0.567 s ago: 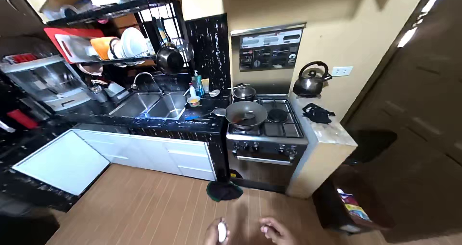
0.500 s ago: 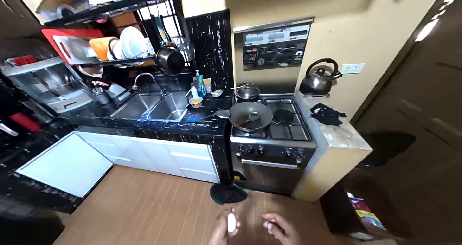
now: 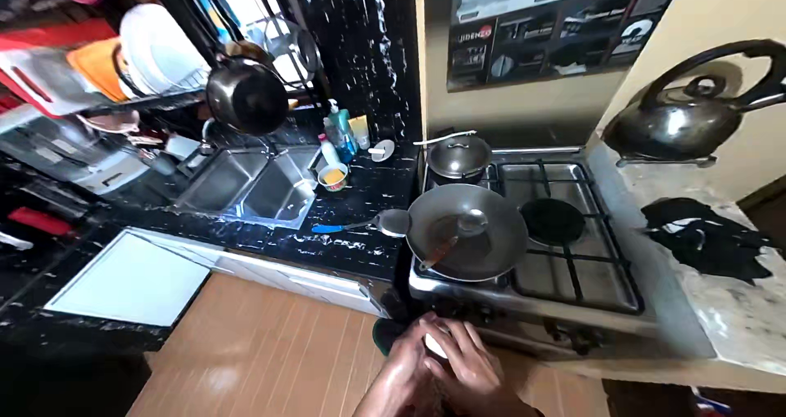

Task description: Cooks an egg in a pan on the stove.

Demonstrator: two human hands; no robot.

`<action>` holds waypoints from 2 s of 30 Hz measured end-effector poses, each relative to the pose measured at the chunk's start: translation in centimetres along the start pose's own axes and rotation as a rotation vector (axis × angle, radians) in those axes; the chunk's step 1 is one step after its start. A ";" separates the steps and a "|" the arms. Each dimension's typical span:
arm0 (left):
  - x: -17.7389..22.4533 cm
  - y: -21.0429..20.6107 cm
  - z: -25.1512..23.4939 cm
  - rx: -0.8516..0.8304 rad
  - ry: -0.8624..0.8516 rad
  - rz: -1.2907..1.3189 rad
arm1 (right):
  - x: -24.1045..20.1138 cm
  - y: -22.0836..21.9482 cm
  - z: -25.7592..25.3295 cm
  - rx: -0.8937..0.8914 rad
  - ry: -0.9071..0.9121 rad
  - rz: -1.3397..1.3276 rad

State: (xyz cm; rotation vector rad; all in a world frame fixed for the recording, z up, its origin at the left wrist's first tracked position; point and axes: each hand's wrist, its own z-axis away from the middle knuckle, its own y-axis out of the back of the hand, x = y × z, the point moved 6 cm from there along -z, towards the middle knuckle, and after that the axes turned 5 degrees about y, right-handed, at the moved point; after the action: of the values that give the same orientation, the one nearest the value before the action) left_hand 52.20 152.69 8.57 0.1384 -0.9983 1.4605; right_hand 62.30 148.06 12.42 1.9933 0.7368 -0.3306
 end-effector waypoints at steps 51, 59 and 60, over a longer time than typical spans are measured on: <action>19.0 -12.0 -15.1 0.082 -0.050 -2.317 | 10.1 6.3 6.0 1.106 -0.990 -0.964; 21.5 -5.9 -11.9 0.090 -0.178 -2.004 | 11.3 6.8 2.2 0.987 -0.956 -0.996; 21.6 -4.5 -11.4 0.071 -0.228 -1.843 | 11.4 6.7 1.9 0.986 -0.962 -1.023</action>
State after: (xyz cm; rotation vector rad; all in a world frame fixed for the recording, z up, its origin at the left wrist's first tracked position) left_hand 57.21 175.37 17.34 0.9830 -0.5399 -0.2379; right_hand 75.50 148.10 10.26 1.6926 0.9426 -2.4137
